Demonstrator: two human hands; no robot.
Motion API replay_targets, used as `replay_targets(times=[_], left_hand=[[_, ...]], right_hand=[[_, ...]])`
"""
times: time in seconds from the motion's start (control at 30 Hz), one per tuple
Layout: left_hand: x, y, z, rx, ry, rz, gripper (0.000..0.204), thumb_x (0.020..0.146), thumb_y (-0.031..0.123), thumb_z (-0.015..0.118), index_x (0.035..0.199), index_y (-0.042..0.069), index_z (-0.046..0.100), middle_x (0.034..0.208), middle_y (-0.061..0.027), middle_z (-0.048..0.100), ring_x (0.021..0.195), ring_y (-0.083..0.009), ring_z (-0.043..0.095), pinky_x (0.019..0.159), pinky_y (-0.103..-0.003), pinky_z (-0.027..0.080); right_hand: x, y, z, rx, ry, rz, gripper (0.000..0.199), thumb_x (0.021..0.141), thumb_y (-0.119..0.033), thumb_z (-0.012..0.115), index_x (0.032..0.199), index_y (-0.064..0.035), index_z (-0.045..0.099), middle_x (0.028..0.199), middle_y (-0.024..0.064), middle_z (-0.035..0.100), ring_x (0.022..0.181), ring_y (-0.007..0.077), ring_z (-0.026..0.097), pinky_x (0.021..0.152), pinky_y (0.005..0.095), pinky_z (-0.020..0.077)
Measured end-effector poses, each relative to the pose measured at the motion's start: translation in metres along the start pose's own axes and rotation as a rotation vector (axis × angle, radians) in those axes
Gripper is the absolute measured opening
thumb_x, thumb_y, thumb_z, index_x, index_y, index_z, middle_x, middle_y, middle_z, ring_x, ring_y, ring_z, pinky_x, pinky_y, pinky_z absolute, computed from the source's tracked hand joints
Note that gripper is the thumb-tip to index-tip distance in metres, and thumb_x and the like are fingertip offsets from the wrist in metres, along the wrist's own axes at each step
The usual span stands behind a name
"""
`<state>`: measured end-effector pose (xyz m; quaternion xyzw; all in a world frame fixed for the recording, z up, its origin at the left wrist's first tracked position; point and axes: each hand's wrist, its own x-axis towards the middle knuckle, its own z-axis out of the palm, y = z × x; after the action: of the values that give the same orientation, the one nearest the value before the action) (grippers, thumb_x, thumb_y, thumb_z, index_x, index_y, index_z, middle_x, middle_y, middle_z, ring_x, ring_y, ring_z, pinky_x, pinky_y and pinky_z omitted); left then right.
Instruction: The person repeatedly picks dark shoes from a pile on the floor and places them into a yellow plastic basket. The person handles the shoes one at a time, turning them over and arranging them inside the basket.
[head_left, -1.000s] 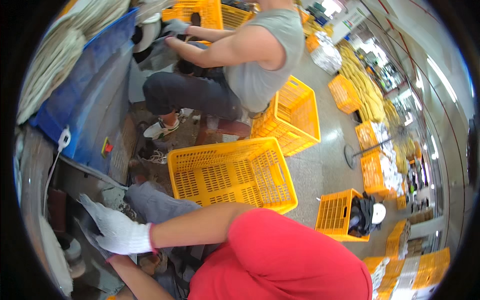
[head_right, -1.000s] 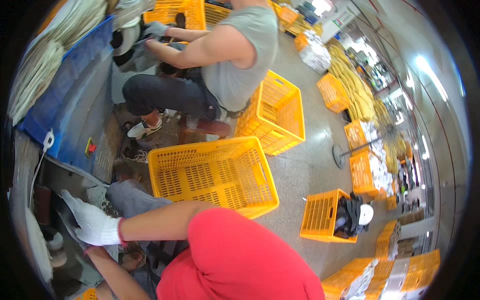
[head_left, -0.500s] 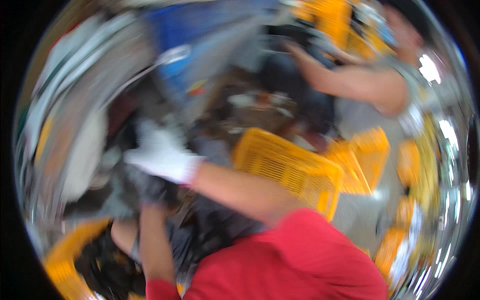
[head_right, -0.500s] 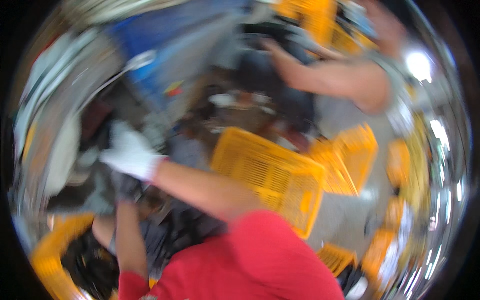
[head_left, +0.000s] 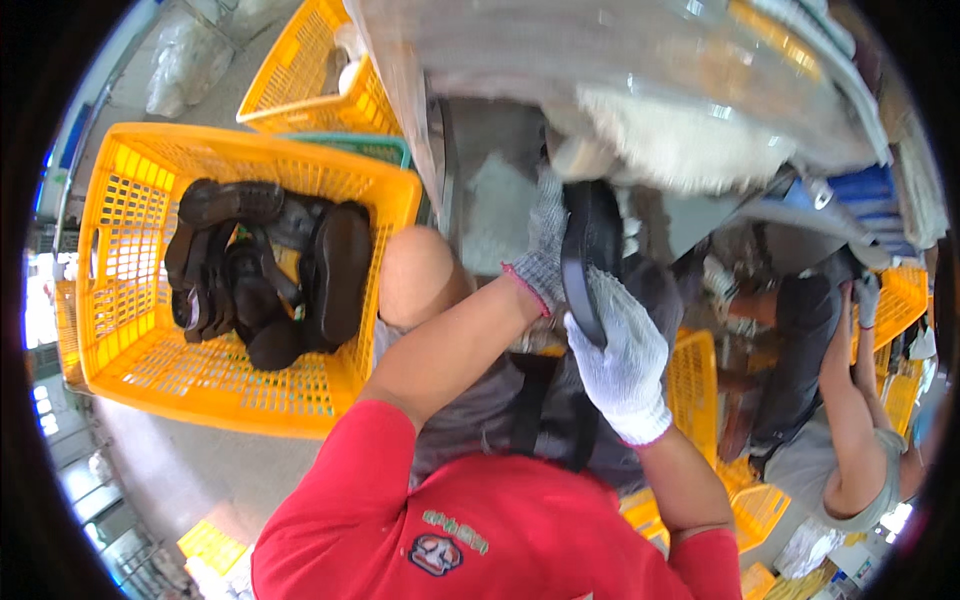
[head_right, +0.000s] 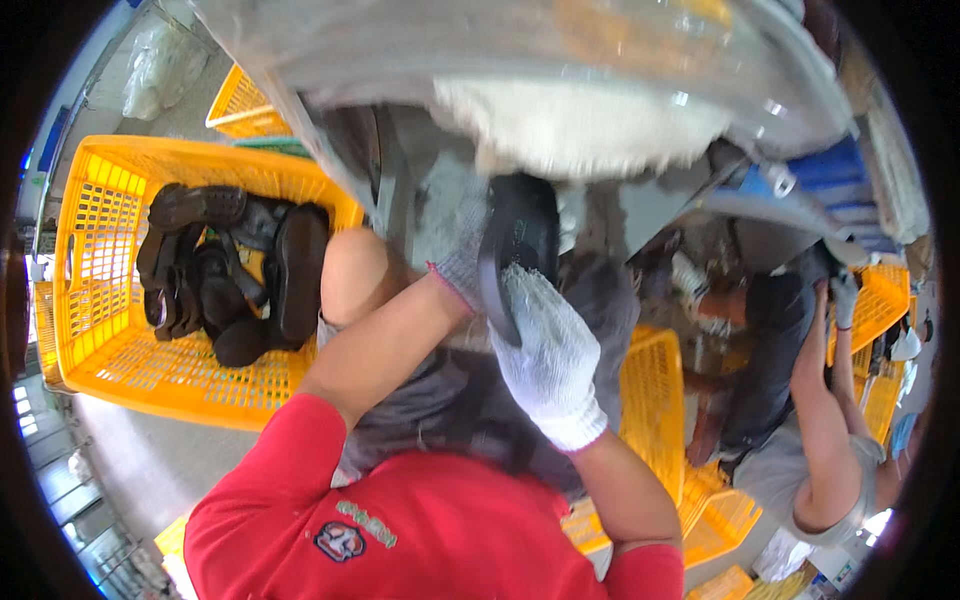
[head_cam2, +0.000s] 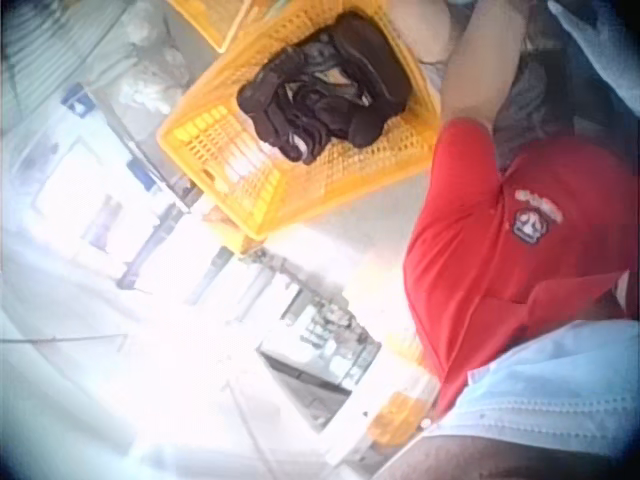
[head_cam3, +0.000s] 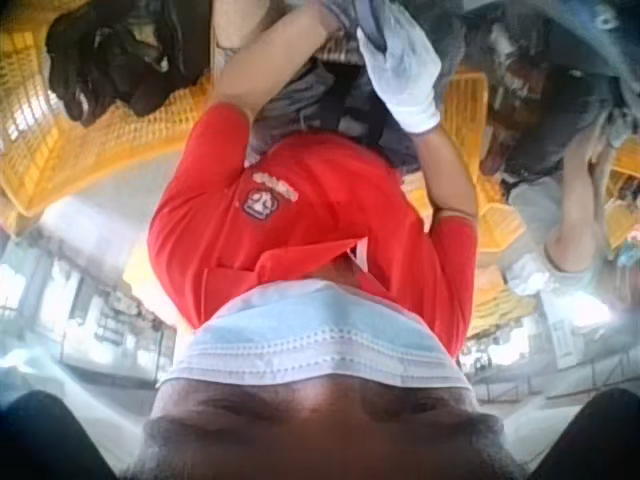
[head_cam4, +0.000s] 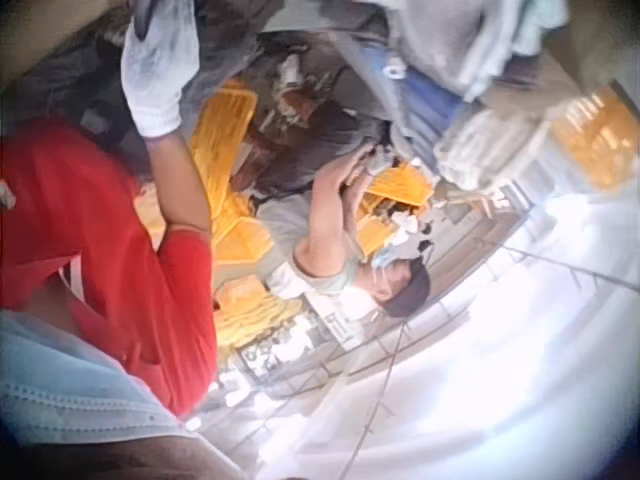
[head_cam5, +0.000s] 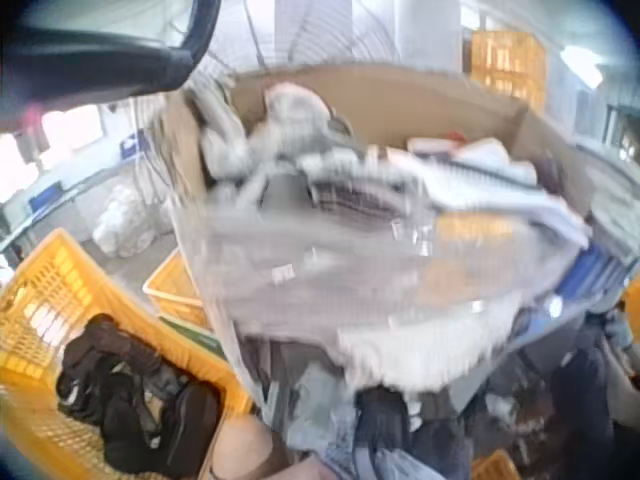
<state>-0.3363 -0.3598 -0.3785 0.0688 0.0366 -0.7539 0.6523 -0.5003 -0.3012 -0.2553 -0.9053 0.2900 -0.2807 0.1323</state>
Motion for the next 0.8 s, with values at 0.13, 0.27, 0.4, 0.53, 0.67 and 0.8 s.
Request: replay_targets(times=[0.13,0.27,0.4,0.53,0.67,0.8], left_hand=[[0.018,0.014,-0.025,0.859,-0.118,0.585,0.051,0.114,0.043,0.045,0.141,0.002,0.057,0.129,-0.0188,0.069,0.118,-0.034,0.067,0.101,-0.049,0.059],[0.007,-0.004,-0.017,0.572,0.144,0.653,0.052,0.118,0.043,0.046,0.147,0.001,0.057,0.131,-0.02,0.069,0.123,-0.028,0.067,0.108,-0.045,0.056],[0.012,-0.003,-0.008,0.31,0.202,0.023,0.055,0.117,0.052,0.048,0.141,0.005,0.064,0.115,-0.0115,0.074,0.1,-0.0232,0.071,0.093,-0.037,0.06],[0.026,-0.005,-0.001,0.153,0.434,0.31,0.052,0.115,0.051,0.049,0.133,0.006,0.067,0.105,-0.0082,0.073,0.091,-0.024,0.071,0.08,-0.037,0.061],[0.043,-0.004,-0.017,0.217,0.17,0.341,0.055,0.116,0.049,0.048,0.14,0.003,0.065,0.112,-0.0131,0.073,0.099,-0.0254,0.071,0.089,-0.037,0.061],[0.03,-0.013,-0.021,0.326,0.245,0.289,0.077,0.111,0.07,0.048,0.144,0.002,0.061,0.116,-0.0111,0.07,0.103,-0.0209,0.068,0.092,-0.033,0.059]], right_hand=[[0.057,0.049,0.05,-0.133,0.075,0.06,0.029,0.096,-0.029,0.082,0.113,-0.0053,0.079,0.093,0.018,0.078,0.082,0.0381,0.075,0.074,0.0438,0.0604],[0.09,0.05,0.037,0.095,0.024,0.171,0.03,0.094,-0.034,0.078,0.101,-0.0053,0.078,0.087,0.0188,0.075,0.08,0.0362,0.074,0.075,0.0438,0.0579],[0.058,0.018,-0.01,0.699,-0.321,0.652,0.041,0.095,-0.037,0.078,0.115,-0.0012,0.074,0.091,0.009,0.075,0.083,0.0205,0.07,0.077,0.0367,0.0549],[0.059,0.017,-0.005,0.491,-0.341,0.508,0.058,0.101,-0.033,0.075,0.146,0.001,0.063,0.11,0.0063,0.075,0.099,0.0151,0.067,0.094,0.0333,0.0534],[0.111,0.013,-0.001,0.882,-0.289,0.743,0.055,0.104,-0.034,0.071,0.145,0.0021,0.065,0.117,0.008,0.076,0.106,0.0169,0.068,0.099,0.0346,0.0527],[0.066,-0.035,-0.034,0.492,-0.416,0.554,0.066,0.098,-0.034,0.081,0.15,0.0008,0.06,0.126,0.0154,0.075,0.116,0.0242,0.07,0.104,0.0378,0.0531]])
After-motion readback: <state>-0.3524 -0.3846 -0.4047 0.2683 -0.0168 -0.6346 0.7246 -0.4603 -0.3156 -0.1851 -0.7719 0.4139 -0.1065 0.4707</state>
